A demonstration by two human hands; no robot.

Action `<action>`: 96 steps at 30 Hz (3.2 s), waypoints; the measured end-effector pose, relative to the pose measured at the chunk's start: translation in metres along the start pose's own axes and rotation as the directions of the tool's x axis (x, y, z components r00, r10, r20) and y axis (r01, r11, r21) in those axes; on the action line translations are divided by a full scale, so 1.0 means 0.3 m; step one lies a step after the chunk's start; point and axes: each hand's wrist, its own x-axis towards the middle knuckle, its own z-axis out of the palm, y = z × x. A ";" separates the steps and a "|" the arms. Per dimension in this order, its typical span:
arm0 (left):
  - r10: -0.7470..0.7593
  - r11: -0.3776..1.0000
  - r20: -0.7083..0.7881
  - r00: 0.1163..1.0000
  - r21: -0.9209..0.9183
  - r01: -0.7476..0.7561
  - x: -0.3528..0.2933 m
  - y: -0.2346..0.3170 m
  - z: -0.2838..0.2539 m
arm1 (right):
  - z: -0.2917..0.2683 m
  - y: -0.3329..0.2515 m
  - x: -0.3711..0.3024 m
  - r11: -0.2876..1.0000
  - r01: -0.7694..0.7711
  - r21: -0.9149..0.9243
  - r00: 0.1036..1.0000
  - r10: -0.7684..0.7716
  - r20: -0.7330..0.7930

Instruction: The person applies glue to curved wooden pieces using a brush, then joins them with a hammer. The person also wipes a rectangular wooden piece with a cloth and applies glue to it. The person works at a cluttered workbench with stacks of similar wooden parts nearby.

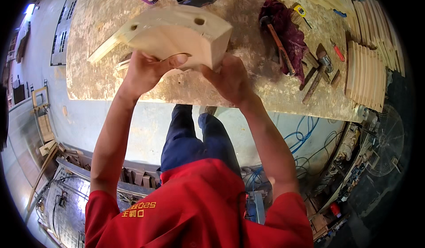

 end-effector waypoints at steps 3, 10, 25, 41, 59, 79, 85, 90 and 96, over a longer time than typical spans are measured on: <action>-0.039 0.960 0.073 0.997 0.280 0.017 0.019 -0.128 -0.009 | 0.050 0.044 -0.073 0.983 -0.168 0.075 0.981 0.174 -0.088; -0.050 0.946 0.106 0.993 0.323 0.013 0.033 -0.308 0.003 | 0.172 0.167 -0.142 0.992 -0.089 0.094 0.980 0.104 -0.172; -0.062 0.896 0.184 0.981 0.442 -0.027 0.020 -0.342 -0.018 | 0.184 0.157 -0.189 0.986 0.055 -0.155 0.992 -0.072 -0.103; 0.010 0.822 0.194 0.981 0.557 -0.118 -0.004 -0.331 0.000 | 0.265 0.178 -0.245 0.968 0.048 -0.248 0.954 -0.118 -0.276; 0.093 0.904 0.041 0.995 0.415 -0.102 -0.085 -0.354 0.067 | -0.084 0.357 -0.351 0.970 0.188 -0.153 0.956 -0.217 -0.200; -0.175 0.587 -0.104 0.979 0.787 0.189 0.055 -0.601 -0.330 | -0.544 0.865 -0.602 0.345 -0.843 -0.413 0.538 0.519 -0.664; -0.323 0.897 -0.090 0.942 -0.348 0.274 0.009 -0.427 -0.470 | -0.737 1.255 -0.761 0.170 -0.974 -0.153 0.228 0.687 -0.690; -0.246 0.962 -0.063 0.967 0.104 0.252 -0.164 0.048 -0.584 | -0.718 0.962 -0.628 0.242 -0.893 0.379 0.019 0.863 -0.505; -0.270 0.913 0.027 0.962 0.325 0.247 -0.221 0.437 -0.547 | -0.382 0.477 -0.716 0.714 -0.488 0.502 0.354 0.687 -0.634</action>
